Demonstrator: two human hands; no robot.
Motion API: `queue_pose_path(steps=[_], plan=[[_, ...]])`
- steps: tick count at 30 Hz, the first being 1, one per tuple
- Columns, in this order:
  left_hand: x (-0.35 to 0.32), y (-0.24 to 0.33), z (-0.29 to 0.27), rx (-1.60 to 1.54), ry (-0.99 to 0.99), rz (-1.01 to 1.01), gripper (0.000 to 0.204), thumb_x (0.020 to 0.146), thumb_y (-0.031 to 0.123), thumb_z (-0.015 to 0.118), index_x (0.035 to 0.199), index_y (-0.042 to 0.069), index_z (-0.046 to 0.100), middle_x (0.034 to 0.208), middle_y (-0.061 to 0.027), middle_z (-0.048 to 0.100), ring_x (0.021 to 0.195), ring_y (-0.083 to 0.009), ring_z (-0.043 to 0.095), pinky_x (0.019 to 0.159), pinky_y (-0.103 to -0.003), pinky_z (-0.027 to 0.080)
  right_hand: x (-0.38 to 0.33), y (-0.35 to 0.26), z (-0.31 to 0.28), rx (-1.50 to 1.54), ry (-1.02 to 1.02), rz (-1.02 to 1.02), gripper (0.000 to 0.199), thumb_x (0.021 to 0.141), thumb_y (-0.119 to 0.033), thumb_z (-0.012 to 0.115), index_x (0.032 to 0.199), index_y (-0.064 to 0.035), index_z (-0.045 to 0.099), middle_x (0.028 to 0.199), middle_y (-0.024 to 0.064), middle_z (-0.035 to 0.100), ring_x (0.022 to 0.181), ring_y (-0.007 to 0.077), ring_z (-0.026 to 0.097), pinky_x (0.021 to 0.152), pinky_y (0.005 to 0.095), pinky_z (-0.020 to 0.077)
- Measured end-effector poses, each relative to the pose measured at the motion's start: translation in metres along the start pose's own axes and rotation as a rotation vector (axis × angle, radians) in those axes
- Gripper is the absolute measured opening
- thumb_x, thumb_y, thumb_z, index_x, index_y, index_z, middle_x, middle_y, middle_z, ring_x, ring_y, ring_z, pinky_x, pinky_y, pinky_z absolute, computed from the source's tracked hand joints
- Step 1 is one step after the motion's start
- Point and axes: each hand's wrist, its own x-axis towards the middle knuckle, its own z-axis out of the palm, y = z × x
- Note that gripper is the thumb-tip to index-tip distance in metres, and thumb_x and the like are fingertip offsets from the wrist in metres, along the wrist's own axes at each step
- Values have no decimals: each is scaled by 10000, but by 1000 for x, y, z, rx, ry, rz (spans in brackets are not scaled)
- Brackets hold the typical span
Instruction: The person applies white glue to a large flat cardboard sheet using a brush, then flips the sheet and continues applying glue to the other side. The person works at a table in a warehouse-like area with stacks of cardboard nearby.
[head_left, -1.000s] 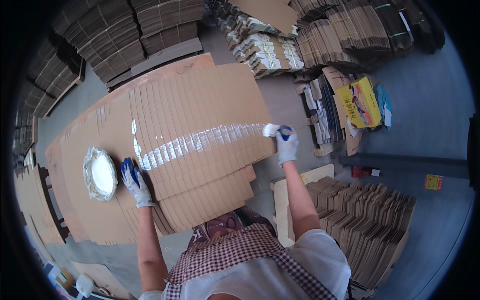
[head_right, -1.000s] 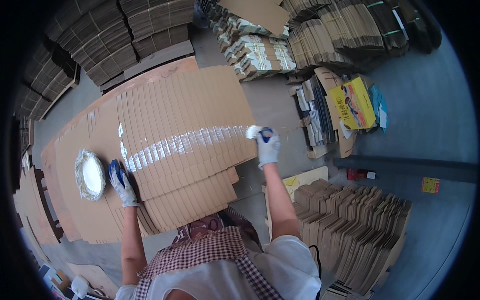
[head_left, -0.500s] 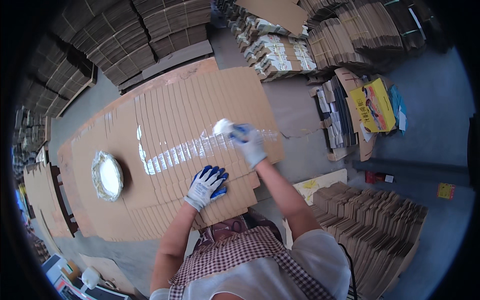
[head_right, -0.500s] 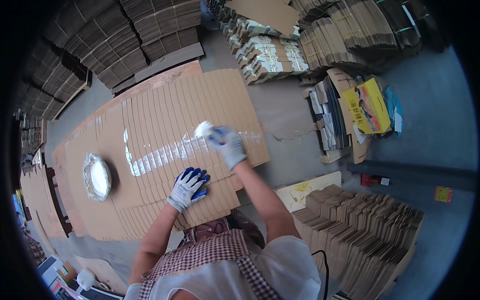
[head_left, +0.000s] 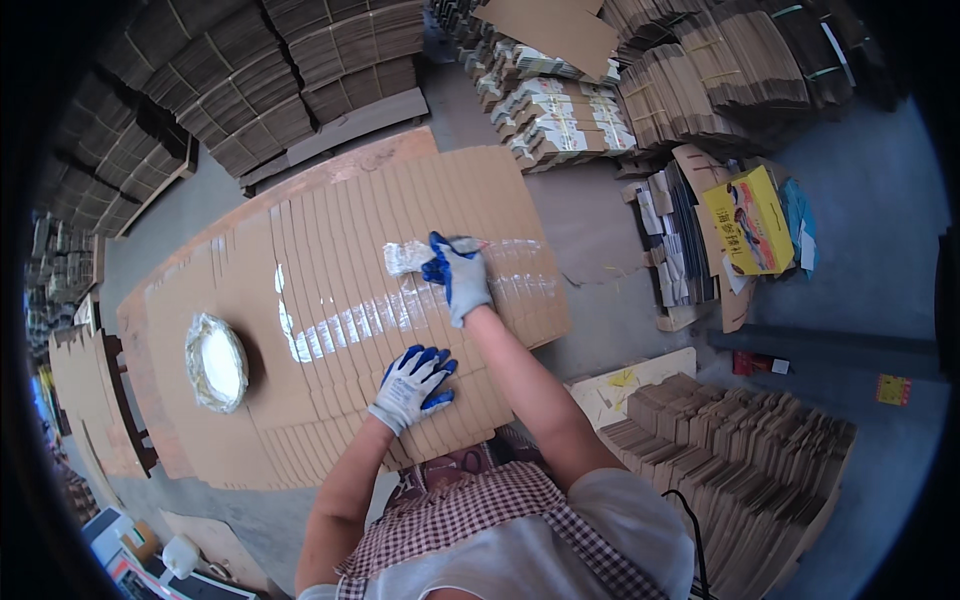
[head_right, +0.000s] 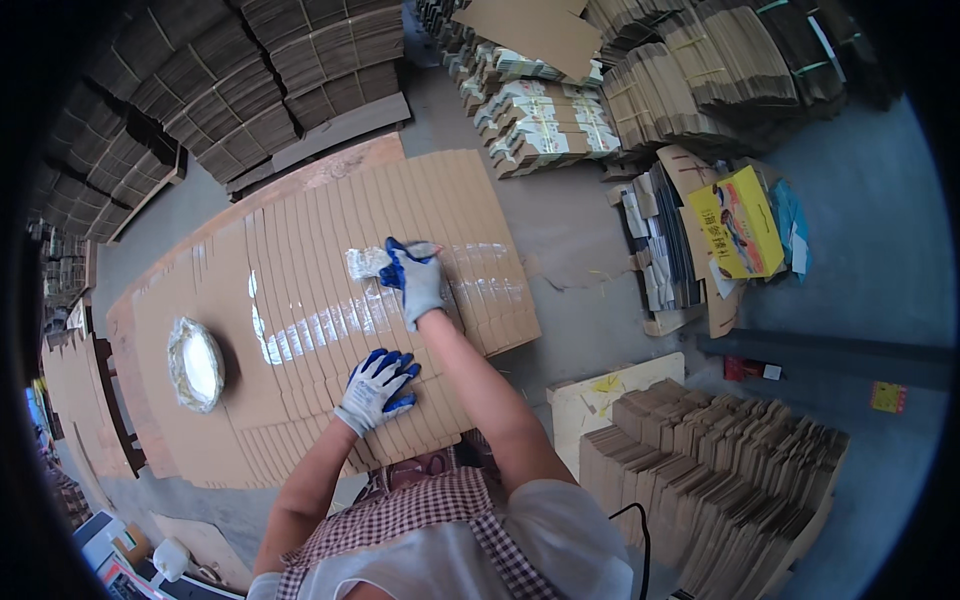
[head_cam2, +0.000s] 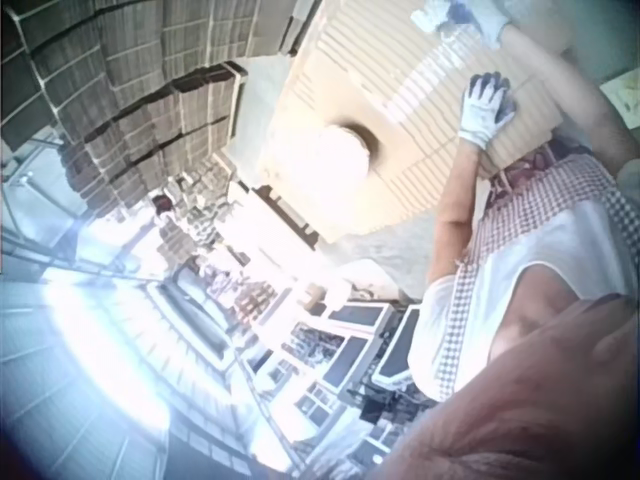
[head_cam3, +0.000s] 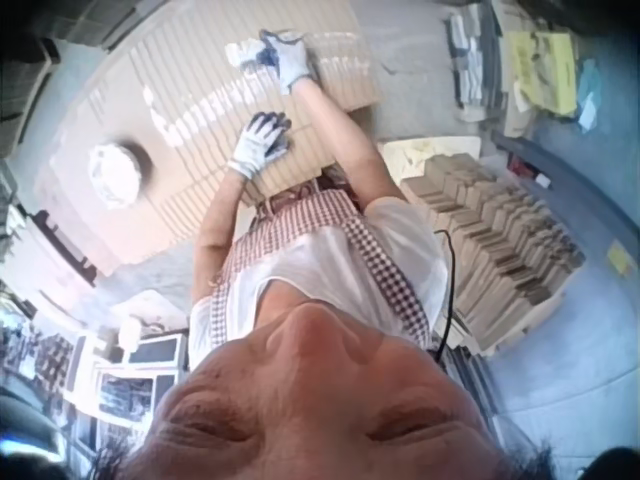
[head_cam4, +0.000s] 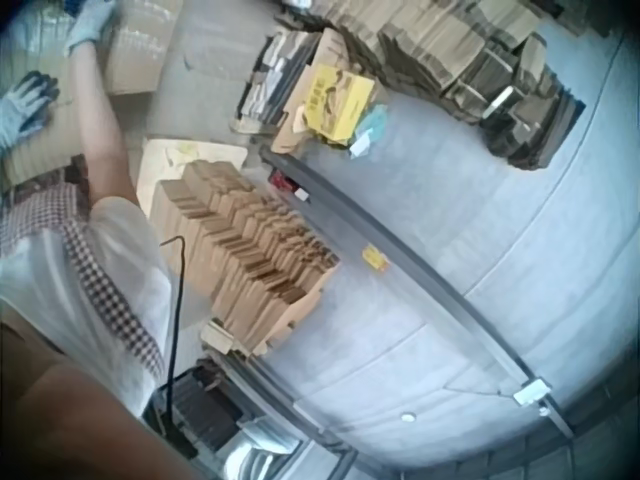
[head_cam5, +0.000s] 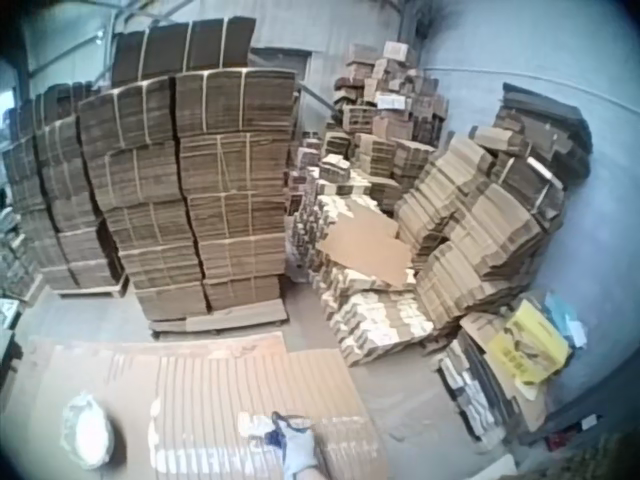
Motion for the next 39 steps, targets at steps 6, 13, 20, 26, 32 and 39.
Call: queue_pose_path(steps=[6, 13, 20, 26, 32, 39], plan=[[7, 2, -7, -14, 54, 28, 532, 913, 453, 575, 1347, 146, 567, 1373, -79, 566, 1247, -279, 530, 1115, -463, 372, 62, -47, -84, -448, 293, -338, 263, 827, -222, 801, 927, -30, 650, 870, 67, 695, 687, 155, 636, 636, 322, 537], [-3, -6, 4, -30, 25, 3, 557, 890, 465, 605, 1361, 171, 565, 1384, -59, 556, 1257, -279, 521, 1119, -487, 363, -35, -30, -6, -1141, -408, -1048, 234, 809, -104, 682, 1041, -99, 654, 1034, 119, 630, 872, 285, 651, 756, 381, 544], [5, -2, 1, -14, 25, 14, 548, 894, 451, 593, 1365, 173, 563, 1390, -54, 553, 1248, -276, 526, 1107, -480, 373, 36, -38, -67, -1644, -248, -840, 319, 857, -176, 643, 1168, -134, 588, 1086, 100, 621, 819, 308, 647, 709, 429, 537], [-1, -4, 3, -21, 63, -11, 532, 896, 441, 594, 1346, 158, 573, 1373, -70, 566, 1246, -269, 532, 1104, -473, 378, 58, -101, -121, -1471, 91, -953, 338, 834, -99, 634, 1168, -138, 608, 1071, 121, 635, 884, 334, 654, 754, 428, 545], [-2, -7, -6, -67, 68, 2, 503, 908, 430, 595, 1323, 145, 592, 1377, -78, 566, 1227, -269, 542, 1095, -458, 395, 57, -90, -103, -1734, -73, -703, 421, 809, -67, 637, 1222, -148, 620, 1087, 120, 628, 932, 343, 649, 793, 445, 542], [-5, -8, -1, -43, 67, -1, 514, 921, 446, 574, 1339, 146, 585, 1389, -73, 556, 1227, -274, 536, 1098, -457, 389, 9, -78, -96, -1556, -265, -874, 437, 778, -112, 660, 1210, -147, 612, 1145, 142, 621, 887, 348, 655, 776, 451, 548]])
